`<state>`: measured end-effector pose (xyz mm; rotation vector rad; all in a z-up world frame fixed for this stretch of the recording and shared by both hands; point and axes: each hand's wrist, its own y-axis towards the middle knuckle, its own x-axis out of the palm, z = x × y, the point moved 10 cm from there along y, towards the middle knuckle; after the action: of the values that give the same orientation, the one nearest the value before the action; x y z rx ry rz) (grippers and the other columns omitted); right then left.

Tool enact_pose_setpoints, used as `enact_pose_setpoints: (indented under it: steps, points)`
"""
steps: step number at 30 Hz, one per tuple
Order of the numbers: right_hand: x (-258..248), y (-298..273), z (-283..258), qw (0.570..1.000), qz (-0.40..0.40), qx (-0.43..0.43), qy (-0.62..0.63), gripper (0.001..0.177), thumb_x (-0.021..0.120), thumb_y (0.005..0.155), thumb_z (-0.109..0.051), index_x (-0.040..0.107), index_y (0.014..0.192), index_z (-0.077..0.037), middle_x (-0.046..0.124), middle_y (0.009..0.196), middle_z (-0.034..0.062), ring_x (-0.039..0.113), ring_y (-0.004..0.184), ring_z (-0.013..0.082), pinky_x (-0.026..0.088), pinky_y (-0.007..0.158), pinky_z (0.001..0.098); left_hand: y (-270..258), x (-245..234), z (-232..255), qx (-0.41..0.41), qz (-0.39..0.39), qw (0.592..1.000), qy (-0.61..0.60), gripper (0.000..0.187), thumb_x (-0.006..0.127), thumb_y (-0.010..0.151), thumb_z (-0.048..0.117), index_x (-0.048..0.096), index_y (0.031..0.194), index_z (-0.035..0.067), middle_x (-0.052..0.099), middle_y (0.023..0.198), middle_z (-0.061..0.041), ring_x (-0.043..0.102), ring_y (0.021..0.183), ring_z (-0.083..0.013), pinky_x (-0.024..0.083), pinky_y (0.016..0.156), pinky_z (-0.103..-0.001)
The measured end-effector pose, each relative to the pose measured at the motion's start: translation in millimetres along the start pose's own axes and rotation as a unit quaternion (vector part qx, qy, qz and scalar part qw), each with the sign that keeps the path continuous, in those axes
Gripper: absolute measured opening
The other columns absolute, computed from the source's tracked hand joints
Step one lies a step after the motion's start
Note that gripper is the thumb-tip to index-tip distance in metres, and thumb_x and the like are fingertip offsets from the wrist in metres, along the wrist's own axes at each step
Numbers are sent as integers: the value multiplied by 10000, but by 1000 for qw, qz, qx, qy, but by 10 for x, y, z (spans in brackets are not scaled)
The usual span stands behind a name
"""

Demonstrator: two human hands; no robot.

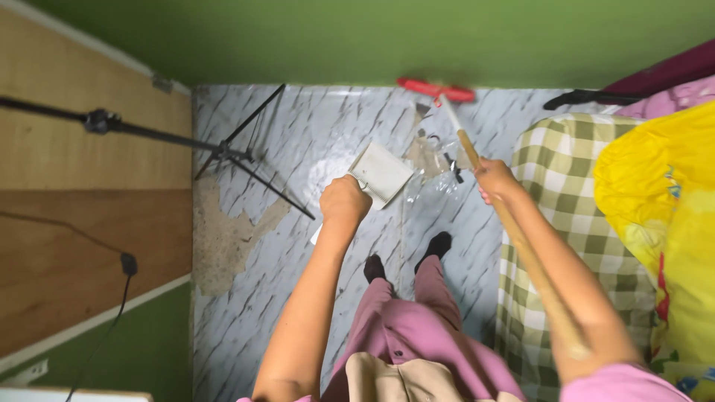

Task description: The recorder is sweeping debris from the floor into a dustpan in a bedroom.

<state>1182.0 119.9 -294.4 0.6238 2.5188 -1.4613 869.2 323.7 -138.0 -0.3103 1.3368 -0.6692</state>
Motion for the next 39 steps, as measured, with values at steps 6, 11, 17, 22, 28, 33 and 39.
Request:
enact_pose_setpoints:
  steps: [6,11,17,22,28,33,39]
  points:
    - [850,-203,348,999,-9,37,-20,180,456,1037,-200,558,1053,-52,530,635,107,503,450,222,448,385,417,-66,12,-503,9,23,1000,15,209,662,788,101,760,943,2,747,1007,-240,735,973,-386,589,836,-437]
    - [972,-738,348,997,-58,28,-45,313,544,992,-175,549,1301,-124,513,624,91,483,447,197,439,396,396,-182,-226,-746,-10,23,1000,-15,255,709,748,136,756,960,4,737,1012,-231,724,978,-386,580,836,-441]
    - [1073,-813,-552,982,-84,-28,-166,543,587,967,-165,528,1506,-205,529,597,75,491,429,180,457,403,368,-212,-254,-1115,-31,27,999,-28,268,691,749,120,758,981,2,737,1029,-232,720,993,-384,584,831,-439]
    - [1720,-238,-1013,974,-73,-123,-178,637,619,934,-95,453,1548,-121,575,601,157,529,420,235,468,398,377,-246,-185,-1303,-42,28,998,-25,263,675,761,121,759,981,2,740,1022,-243,727,987,-387,585,843,-439]
    - [2380,-70,-652,982,-79,-85,-147,553,542,926,-67,475,1475,-75,644,730,176,614,482,268,525,418,435,-237,-116,-1391,-42,32,999,-10,255,670,785,145,764,980,9,728,1040,-254,716,1006,-405,580,851,-452]
    - [2017,-831,-163,945,-121,-96,-289,596,463,844,46,519,1433,-27,684,710,252,675,479,338,556,461,449,-249,-194,-1395,-41,38,998,-15,310,701,769,174,754,1031,18,722,1063,-241,711,1014,-399,575,856,-449]
    - [1417,-1142,-112,950,-113,-33,-289,706,608,895,-84,418,1557,-240,684,711,144,583,418,242,543,412,413,-386,-266,-1444,-54,6,998,-16,303,698,772,152,757,1034,12,736,1066,-237,725,1020,-379,585,856,-438]
